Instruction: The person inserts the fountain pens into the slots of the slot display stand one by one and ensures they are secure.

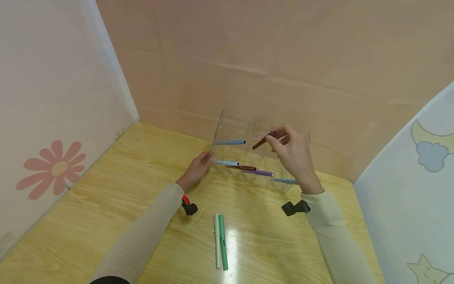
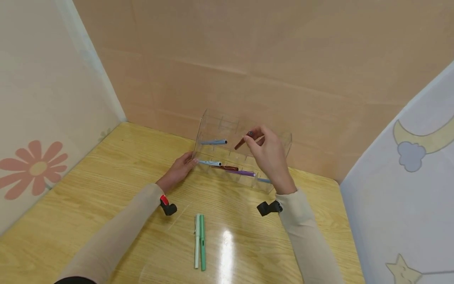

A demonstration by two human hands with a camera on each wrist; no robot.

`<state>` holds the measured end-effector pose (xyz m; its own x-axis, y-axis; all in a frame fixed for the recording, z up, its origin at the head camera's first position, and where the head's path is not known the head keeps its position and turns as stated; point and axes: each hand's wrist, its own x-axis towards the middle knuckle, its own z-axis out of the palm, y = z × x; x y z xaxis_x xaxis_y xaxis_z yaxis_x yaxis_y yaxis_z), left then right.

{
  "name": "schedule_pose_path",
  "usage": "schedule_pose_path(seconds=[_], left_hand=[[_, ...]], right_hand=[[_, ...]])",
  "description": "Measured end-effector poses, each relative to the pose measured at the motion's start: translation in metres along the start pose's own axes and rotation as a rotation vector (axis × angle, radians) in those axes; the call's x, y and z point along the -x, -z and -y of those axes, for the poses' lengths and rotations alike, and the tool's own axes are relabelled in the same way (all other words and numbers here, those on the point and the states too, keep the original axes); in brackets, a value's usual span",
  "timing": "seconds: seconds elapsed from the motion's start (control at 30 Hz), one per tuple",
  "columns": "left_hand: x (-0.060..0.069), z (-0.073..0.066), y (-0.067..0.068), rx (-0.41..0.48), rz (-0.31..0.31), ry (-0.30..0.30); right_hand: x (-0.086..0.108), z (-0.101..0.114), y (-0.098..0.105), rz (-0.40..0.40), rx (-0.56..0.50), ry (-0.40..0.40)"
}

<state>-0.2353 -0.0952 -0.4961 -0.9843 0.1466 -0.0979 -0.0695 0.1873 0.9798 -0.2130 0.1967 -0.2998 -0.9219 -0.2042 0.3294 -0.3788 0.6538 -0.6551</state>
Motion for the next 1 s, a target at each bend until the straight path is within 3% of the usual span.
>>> schedule_pose_path(seconds=[0.57,1.0], left_hand=[[-0.001,-0.001,0.0,-0.027,0.008,0.005],[-0.001,0.0,0.001,0.016,0.027,-0.004]], right_hand=[[-0.013,-0.014,-0.026,0.065,0.045,-0.031],[-0.015,-0.022,-0.048,0.146,0.164,-0.045]])
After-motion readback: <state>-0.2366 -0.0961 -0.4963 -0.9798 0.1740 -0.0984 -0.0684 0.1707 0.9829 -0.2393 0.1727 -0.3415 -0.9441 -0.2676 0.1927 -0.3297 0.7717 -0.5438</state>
